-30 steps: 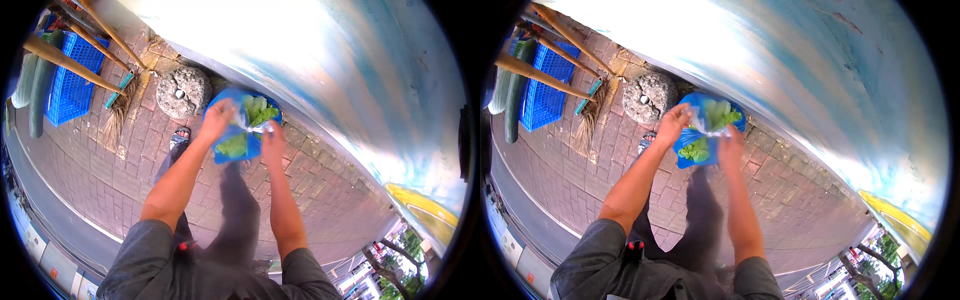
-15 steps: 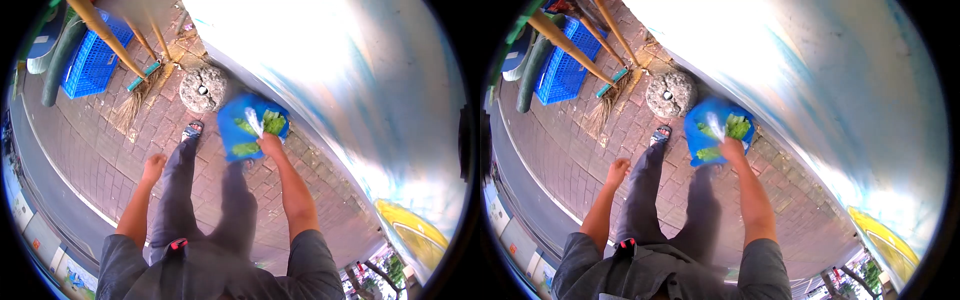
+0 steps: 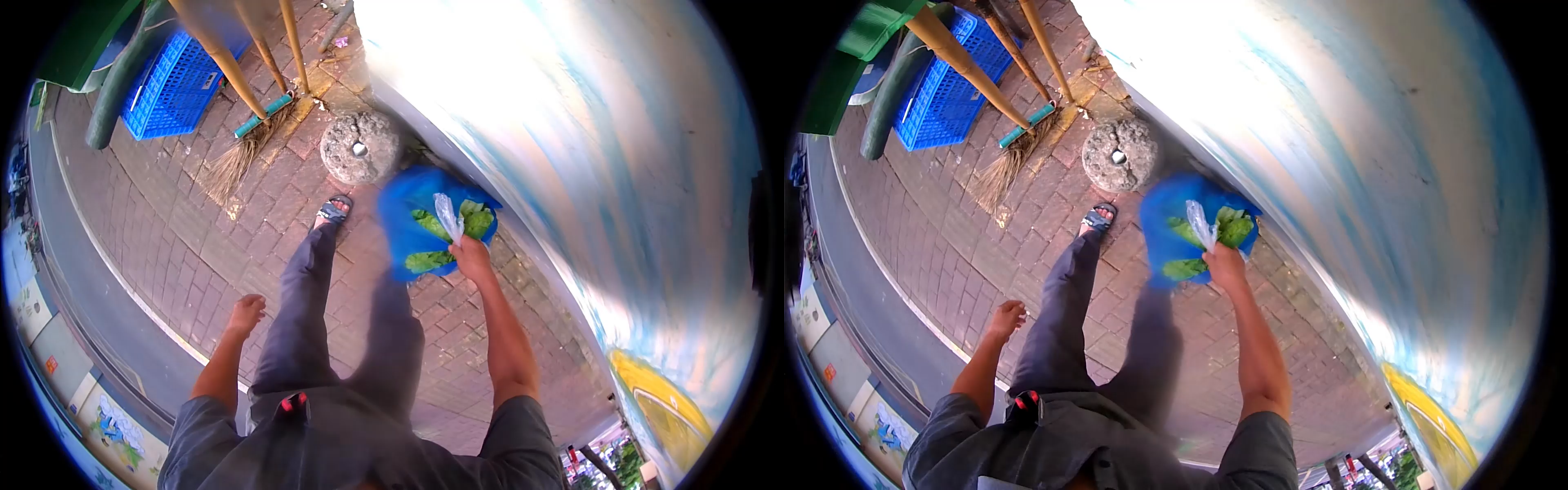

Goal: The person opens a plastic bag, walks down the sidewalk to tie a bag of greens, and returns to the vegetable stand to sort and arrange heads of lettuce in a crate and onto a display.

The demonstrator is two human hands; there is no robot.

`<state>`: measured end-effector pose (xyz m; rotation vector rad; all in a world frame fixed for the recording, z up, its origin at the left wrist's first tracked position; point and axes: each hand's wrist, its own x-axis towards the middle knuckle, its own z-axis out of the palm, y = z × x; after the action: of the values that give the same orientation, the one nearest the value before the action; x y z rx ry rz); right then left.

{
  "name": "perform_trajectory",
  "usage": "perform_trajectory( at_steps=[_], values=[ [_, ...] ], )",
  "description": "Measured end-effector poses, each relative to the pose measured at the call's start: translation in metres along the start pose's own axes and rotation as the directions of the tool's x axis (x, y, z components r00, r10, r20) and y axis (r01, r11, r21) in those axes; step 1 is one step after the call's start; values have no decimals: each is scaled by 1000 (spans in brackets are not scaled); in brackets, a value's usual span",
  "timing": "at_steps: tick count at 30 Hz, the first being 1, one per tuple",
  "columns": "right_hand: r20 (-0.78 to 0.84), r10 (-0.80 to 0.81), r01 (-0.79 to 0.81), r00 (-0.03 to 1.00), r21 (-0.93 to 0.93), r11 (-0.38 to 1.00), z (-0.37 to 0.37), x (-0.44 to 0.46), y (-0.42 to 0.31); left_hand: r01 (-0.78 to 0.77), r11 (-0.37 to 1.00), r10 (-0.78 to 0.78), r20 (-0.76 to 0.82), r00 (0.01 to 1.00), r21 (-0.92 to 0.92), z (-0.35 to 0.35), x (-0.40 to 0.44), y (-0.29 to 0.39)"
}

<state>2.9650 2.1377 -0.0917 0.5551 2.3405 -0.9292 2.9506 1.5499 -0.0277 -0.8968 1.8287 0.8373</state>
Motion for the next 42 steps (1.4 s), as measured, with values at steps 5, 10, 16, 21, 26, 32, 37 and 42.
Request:
perform_trajectory(
  at_steps=[5,10,16,21,26,32,37,42],
  values=[
    [12,125,-125,992,4,992,19,23,13,-58,998,57,61,996,14,9,3,38],
    [-36,103,-106,994,-118,987,27,42,25,-66,998,68,90,994,-21,-1,12,49],
    [-445,149,-162,883,9,987,8,-13,-26,-114,993,118,116,986,-37,-45,31,60],
    [-319,44,4,947,148,989,33,-97,-87,-158,949,161,-10,987,-274,-79,11,57],
    [16,50,-53,999,281,958,164,-119,-11,-207,969,223,121,967,-135,-61,-56,-44],
    [354,219,-382,909,502,776,150,-129,-100,330,722,-68,412,909,-608,-90,-180,-85],
    [256,297,-391,920,526,756,115,-116,-180,276,461,121,368,922,-844,-108,-140,-154],
    [282,268,-329,921,198,923,113,-96,-253,340,234,34,357,933,-911,-144,-88,-218]
  ],
)
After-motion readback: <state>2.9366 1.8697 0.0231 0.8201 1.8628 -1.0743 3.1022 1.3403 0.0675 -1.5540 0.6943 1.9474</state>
